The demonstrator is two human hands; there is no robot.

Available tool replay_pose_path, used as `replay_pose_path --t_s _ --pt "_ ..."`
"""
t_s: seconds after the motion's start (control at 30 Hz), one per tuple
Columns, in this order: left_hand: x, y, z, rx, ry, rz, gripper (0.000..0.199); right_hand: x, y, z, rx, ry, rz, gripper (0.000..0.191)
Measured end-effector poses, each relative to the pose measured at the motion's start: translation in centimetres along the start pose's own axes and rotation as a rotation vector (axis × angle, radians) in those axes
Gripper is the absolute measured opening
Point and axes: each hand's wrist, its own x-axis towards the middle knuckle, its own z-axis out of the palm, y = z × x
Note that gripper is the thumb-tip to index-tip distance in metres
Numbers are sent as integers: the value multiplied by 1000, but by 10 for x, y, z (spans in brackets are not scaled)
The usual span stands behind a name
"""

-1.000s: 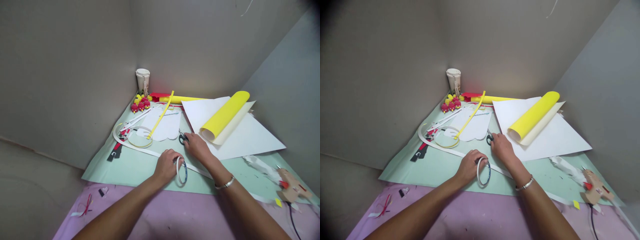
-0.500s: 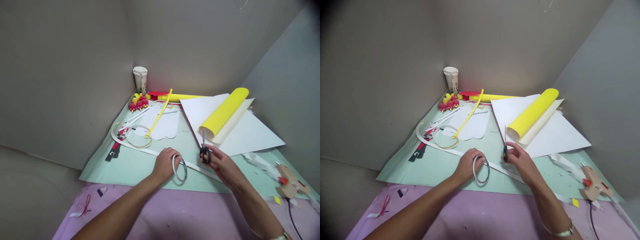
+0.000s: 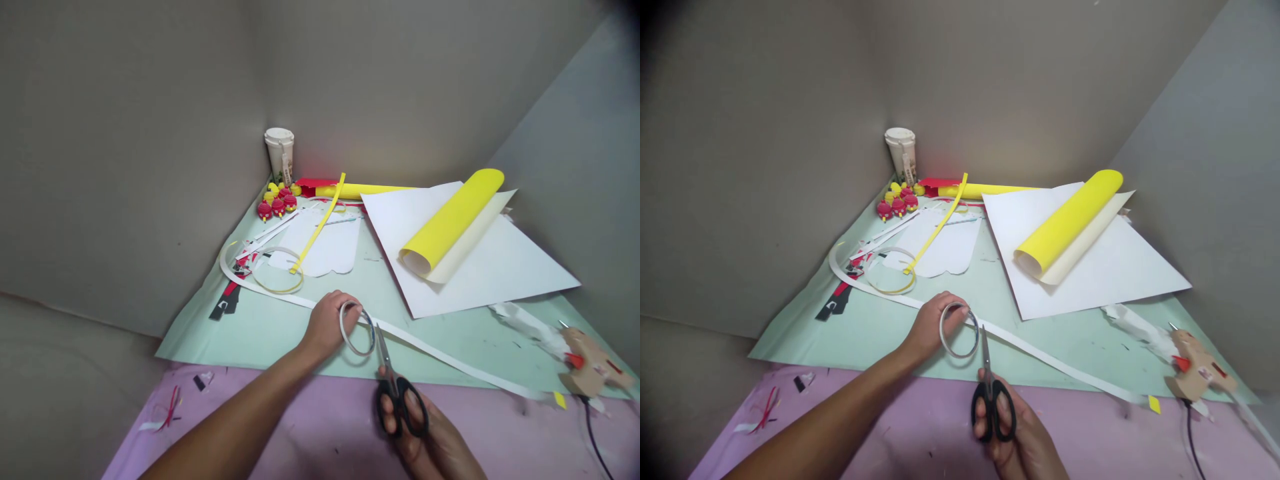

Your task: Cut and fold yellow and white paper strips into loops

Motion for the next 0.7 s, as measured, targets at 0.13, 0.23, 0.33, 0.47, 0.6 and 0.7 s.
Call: replay_pose_path --t_s 0.13,0.23,0.33,0.47,0.6,0.7 --pt "1 -3 -1 -58 -14 -16 16 2 12 3 117 -47 -30 47" --pt "2 -4 -2 -76 -25 -29 16 3 13 8 243 12 16 39" --pt "2 -3 -2 -85 -31 -38 16 4 12 16 325 59 75 37" --pt "2 -1 -3 -79 -26 -48 16 7 12 21 366 59 62 39" --pt "1 -1 -3 -87 -23 -53 17 12 16 14 349 26 21 36" --pt "1 0 -3 -75 -24 -52 17 15 18 9 326 -22 3 28"
